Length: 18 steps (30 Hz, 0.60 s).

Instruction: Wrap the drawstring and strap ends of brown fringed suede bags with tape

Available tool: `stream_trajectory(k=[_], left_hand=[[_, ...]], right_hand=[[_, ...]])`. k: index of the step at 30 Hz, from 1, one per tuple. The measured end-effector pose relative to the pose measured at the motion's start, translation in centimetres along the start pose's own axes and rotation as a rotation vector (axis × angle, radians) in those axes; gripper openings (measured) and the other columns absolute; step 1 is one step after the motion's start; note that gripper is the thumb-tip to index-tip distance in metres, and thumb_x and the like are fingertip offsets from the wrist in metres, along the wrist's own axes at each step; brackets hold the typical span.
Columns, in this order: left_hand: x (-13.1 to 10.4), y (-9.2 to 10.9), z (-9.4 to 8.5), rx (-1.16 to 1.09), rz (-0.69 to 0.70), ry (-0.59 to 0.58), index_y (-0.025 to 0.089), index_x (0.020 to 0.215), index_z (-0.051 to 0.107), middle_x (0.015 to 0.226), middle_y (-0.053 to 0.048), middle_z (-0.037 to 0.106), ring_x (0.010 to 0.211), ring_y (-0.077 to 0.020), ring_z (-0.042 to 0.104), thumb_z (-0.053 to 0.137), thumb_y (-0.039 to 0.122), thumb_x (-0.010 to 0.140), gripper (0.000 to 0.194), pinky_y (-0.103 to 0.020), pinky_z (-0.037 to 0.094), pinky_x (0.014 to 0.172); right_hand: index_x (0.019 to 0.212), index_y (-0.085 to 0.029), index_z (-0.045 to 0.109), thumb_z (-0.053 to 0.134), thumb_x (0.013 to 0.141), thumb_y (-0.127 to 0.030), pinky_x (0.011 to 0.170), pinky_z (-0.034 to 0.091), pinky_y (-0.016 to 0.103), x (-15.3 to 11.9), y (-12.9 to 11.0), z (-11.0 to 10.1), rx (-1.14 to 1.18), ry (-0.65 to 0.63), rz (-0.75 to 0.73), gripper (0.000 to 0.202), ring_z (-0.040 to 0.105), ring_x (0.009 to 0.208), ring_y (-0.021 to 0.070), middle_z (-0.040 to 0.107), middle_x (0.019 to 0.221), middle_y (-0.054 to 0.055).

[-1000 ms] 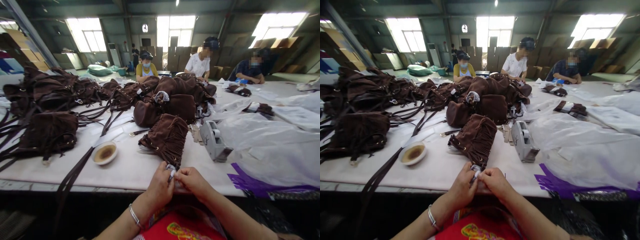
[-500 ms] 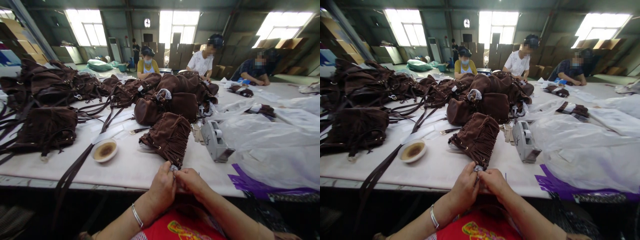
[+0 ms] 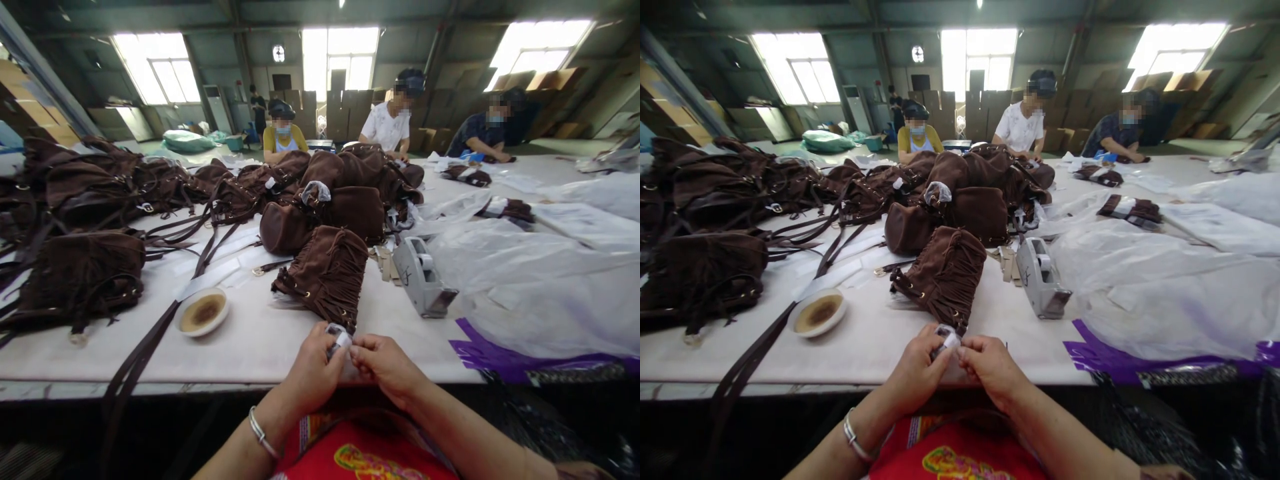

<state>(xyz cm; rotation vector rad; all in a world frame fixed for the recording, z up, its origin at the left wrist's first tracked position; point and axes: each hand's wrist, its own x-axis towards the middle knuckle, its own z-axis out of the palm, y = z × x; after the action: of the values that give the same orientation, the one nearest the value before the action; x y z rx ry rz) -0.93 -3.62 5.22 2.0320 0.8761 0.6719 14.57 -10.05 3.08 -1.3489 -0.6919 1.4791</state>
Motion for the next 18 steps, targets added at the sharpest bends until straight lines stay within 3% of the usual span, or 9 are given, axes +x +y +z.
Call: stream_trajectory(k=[6,11,18], left_hand=[[0.5,0.4,-1.0,-0.498,-0.341,-0.162,0.014,0.065,0.064,0.065,-0.001,0.056,0.056,-0.011,0.049,0.061,0.04,0.084,0.033,-0.022,0.037,0.049],[0.1,-0.1,0.0,-1.011,-0.486,-0.129,0.01,0.08,0.069,0.079,-0.006,0.061,0.066,-0.0119,0.053,0.076,0.048,0.073,0.039,-0.02,0.041,0.051],[-0.2,-0.6,1.0,-1.324,-0.574,-0.109,0.009,0.093,0.071,0.08,-0.006,0.062,0.065,-0.0104,0.055,0.073,0.035,0.08,0.029,-0.018,0.043,0.049]], right_hand=[[0.075,-0.015,0.066,0.072,0.076,-0.047,0.053,0.032,0.023,-0.1,0.2,0.8,-0.081,0.096,-0.227,0.033,0.042,0.055,0.0093,0.055,0.061,-0.002],[0.073,-0.016,0.067,0.072,0.076,-0.051,0.057,0.036,0.024,0.5,0.2,0.9,-0.121,0.141,-0.291,0.036,0.047,0.06,0.0121,0.058,0.063,0.0],[0.065,-0.016,0.066,0.069,0.078,-0.052,0.063,0.04,0.026,1.3,-0.1,0.5,-0.167,0.068,-0.319,0.038,0.053,0.063,0.0144,0.062,0.063,0.001]])
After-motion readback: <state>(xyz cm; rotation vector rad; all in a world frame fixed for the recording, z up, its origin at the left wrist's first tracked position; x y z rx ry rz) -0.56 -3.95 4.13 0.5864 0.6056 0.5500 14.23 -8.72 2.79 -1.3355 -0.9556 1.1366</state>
